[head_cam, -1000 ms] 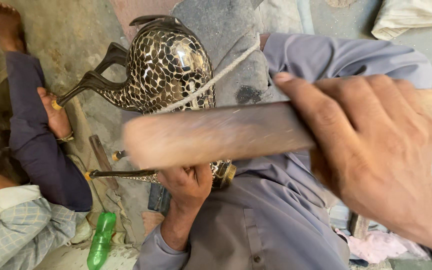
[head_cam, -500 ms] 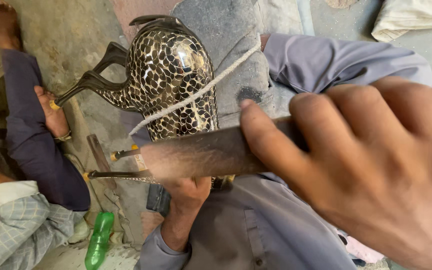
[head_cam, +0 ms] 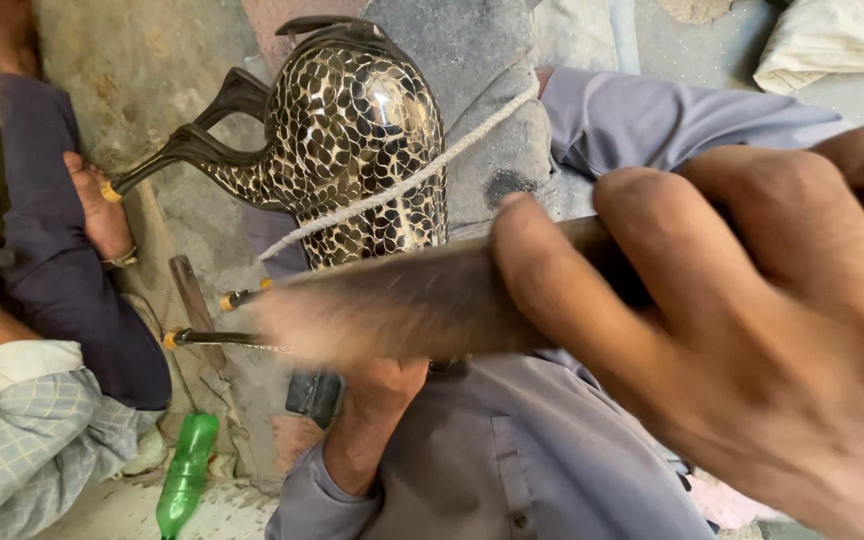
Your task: The person sits on the floor and uses a wooden mallet to repeatedly strike a metal chisel held against a brass giraffe figurine. The person creates a textured, hammered pattern on the figurine's surface by striking the chisel in a rhythmic manner.
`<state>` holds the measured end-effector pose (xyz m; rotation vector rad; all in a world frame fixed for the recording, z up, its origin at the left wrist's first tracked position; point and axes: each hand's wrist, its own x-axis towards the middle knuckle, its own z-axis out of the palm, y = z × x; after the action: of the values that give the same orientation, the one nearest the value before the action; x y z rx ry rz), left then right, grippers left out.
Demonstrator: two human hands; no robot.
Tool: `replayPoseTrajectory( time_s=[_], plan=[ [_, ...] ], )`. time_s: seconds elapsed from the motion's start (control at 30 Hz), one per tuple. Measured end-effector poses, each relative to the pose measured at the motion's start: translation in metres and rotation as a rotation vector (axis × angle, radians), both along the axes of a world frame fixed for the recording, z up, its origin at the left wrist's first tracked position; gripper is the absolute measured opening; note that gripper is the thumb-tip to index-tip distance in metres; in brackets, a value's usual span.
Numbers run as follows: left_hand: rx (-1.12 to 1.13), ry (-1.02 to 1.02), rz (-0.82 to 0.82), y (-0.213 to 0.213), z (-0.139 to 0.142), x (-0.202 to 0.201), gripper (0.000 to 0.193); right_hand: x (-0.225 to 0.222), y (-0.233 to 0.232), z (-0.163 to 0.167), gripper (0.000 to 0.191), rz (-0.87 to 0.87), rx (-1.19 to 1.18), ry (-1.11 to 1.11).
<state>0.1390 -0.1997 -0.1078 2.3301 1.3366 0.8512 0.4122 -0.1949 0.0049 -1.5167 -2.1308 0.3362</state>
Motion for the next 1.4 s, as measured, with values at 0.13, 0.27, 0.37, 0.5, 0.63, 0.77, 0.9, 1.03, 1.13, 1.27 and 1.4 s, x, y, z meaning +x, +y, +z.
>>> replayPoseTrajectory(
  time_s=[0.13,0.27,0.37,0.5,0.63,0.77,0.9,1.03,1.13,1.27,1.4],
  plan=[
    [-0.01,-0.001,0.0,0.001,0.002,0.001,0.008,-0.008,0.018,0.019,0.056,0.054,0.032,-0.184],
    [-0.011,-0.001,0.004,0.003,0.004,0.0,0.01,-0.007,0.018,0.02,0.053,0.049,0.075,-0.277],
    [-0.01,-0.007,0.003,0.003,0.004,-0.004,0.011,-0.009,0.012,0.013,0.047,-0.007,0.026,-0.289],
    [0.0,0.015,0.003,0.0,-0.004,-0.007,0.012,-0.009,0.014,0.013,0.042,0.012,0.052,-0.426],
    [-0.002,0.036,0.003,-0.003,-0.012,-0.013,0.012,0.003,0.023,0.013,0.045,0.173,0.177,-0.238],
    [-0.011,0.053,0.004,-0.008,-0.016,-0.019,0.014,0.003,0.021,0.007,0.052,0.126,0.043,-0.175],
    [-0.023,0.064,0.022,-0.013,-0.025,-0.026,0.016,-0.002,0.022,0.007,0.055,0.146,0.113,-0.405],
    [-0.075,0.071,0.072,-0.021,-0.04,-0.038,0.019,-0.009,0.031,0.008,0.053,0.105,0.05,-0.326],
    [-0.167,0.016,0.158,-0.025,-0.051,-0.041,0.024,-0.006,0.032,0.007,0.058,0.123,0.052,-0.384],
    [-0.123,0.002,0.174,-0.028,-0.053,-0.038,0.033,-0.001,0.028,-0.004,0.056,0.108,0.026,-0.37],
    [0.048,0.174,-0.014,-0.024,-0.042,-0.035,0.022,0.005,0.02,-0.012,0.048,0.043,-0.169,0.074]
  ],
)
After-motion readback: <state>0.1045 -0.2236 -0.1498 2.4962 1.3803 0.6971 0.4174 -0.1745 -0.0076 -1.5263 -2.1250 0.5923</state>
